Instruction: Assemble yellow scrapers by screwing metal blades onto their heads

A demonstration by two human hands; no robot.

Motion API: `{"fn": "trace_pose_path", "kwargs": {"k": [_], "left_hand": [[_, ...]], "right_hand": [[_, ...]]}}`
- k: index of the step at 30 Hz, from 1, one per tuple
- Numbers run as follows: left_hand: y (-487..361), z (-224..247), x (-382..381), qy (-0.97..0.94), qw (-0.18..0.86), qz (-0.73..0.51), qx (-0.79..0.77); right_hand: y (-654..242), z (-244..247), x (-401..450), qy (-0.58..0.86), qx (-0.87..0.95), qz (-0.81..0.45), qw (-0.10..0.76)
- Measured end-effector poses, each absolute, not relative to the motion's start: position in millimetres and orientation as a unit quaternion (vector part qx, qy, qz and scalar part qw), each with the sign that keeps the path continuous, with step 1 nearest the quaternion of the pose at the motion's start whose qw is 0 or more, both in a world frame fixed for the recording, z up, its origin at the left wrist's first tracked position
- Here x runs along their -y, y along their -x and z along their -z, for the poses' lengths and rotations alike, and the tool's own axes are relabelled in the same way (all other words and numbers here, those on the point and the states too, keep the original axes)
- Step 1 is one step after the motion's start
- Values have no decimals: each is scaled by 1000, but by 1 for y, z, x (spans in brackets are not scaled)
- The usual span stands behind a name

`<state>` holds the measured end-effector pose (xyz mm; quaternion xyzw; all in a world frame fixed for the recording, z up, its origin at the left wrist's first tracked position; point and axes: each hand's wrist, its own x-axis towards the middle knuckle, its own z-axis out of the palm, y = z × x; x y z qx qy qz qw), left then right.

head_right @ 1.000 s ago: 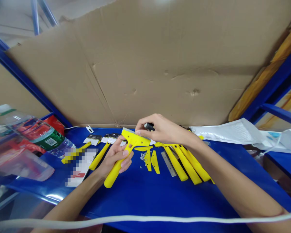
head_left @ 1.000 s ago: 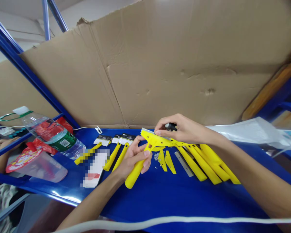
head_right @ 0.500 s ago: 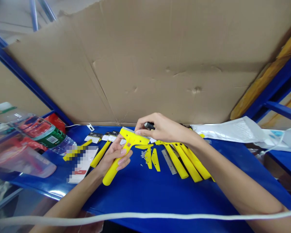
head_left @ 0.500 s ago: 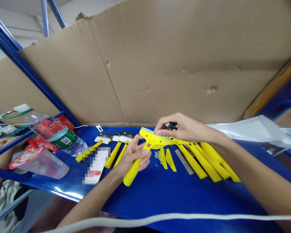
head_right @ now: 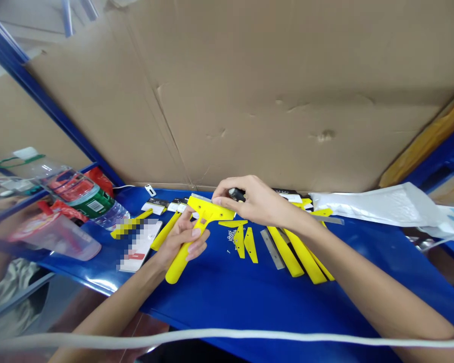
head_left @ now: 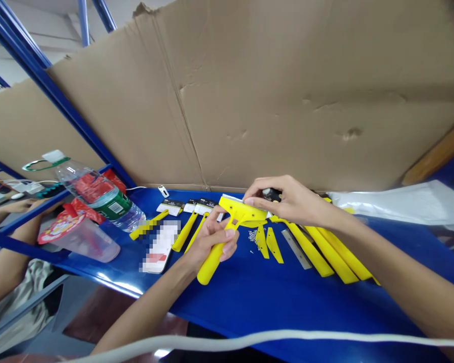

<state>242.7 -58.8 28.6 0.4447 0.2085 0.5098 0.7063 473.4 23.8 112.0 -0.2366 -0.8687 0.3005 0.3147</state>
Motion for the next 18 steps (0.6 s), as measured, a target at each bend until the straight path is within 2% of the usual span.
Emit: {"fn": "trace_pose_path", "kwargs": {"k": [4,9,11,15,18], "left_hand": [[-233,-28,70,-422,685,-551,-220],[-197,-45,86,-418,568,-679,-204],[-184,-51,91,-426,533,-702,-202],[-175,-41,94,-408,525,-708,-238],[-179,-21,100,-370,545,-699,-279]], "right_hand": [[-467,-108,-21,266,859,-295,322],[-467,-97,-33,317,863,-253,301],[-466,-87,-40,296,891,-242,244],[-457,-59,-44,255,936,-238,40],[-439,-36,-36,246,943,-225,-12]]}}
